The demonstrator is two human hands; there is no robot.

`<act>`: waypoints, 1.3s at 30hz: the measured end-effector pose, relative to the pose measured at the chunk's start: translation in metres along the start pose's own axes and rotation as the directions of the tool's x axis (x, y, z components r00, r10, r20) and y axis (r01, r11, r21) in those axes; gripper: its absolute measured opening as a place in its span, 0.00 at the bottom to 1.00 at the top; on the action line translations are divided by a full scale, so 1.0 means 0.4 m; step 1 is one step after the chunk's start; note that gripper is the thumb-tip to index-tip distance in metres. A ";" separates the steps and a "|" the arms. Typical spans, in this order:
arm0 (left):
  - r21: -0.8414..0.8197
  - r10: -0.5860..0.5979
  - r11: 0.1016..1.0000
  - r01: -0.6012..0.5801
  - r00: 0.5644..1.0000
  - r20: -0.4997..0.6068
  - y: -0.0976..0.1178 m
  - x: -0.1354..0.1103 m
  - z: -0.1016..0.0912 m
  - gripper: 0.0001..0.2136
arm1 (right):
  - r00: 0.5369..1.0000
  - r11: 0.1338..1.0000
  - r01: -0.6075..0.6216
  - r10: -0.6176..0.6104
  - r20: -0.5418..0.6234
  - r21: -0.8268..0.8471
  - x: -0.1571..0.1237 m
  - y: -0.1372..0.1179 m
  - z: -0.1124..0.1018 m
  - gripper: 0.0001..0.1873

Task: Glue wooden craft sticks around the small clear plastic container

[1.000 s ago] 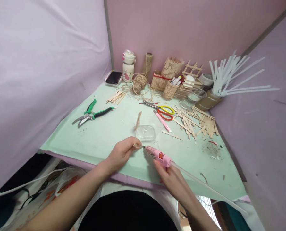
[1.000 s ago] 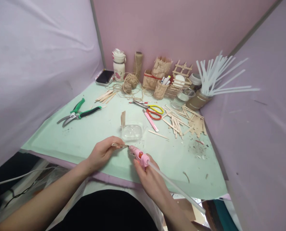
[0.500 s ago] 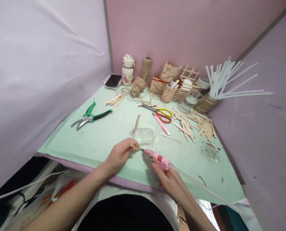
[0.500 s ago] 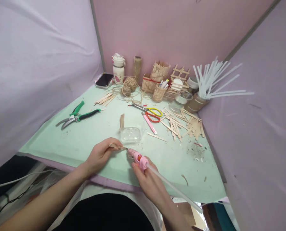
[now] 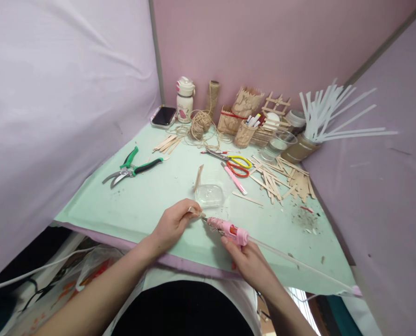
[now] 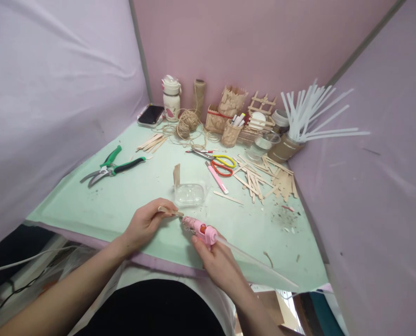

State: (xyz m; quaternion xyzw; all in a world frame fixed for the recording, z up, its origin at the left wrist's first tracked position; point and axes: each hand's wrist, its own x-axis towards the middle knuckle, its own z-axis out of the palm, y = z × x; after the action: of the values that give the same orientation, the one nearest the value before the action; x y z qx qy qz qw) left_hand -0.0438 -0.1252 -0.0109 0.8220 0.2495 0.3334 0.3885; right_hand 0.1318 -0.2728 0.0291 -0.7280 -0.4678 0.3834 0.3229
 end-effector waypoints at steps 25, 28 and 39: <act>-0.003 0.018 1.000 -0.019 1.000 -0.014 0.002 0.000 0.001 0.07 | 0.999 1.000 -0.014 0.013 -0.049 -0.025 -0.004 -0.011 0.010 0.24; -0.002 0.025 1.000 -0.025 1.000 -0.016 0.003 0.001 0.001 0.07 | 0.998 0.999 -0.023 0.021 -0.060 -0.037 -0.004 -0.015 0.010 0.23; 0.000 0.028 1.000 -0.028 0.999 -0.015 0.003 0.001 0.000 0.07 | 0.994 0.999 -0.009 0.006 -0.105 -0.037 -0.001 -0.013 0.021 0.24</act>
State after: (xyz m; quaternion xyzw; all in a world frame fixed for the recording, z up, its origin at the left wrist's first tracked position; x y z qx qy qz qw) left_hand -0.0432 -0.1257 -0.0096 0.8227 0.2412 0.3451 0.3819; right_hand 0.1221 -0.2705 0.0292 -0.7549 -0.4545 0.3368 0.3319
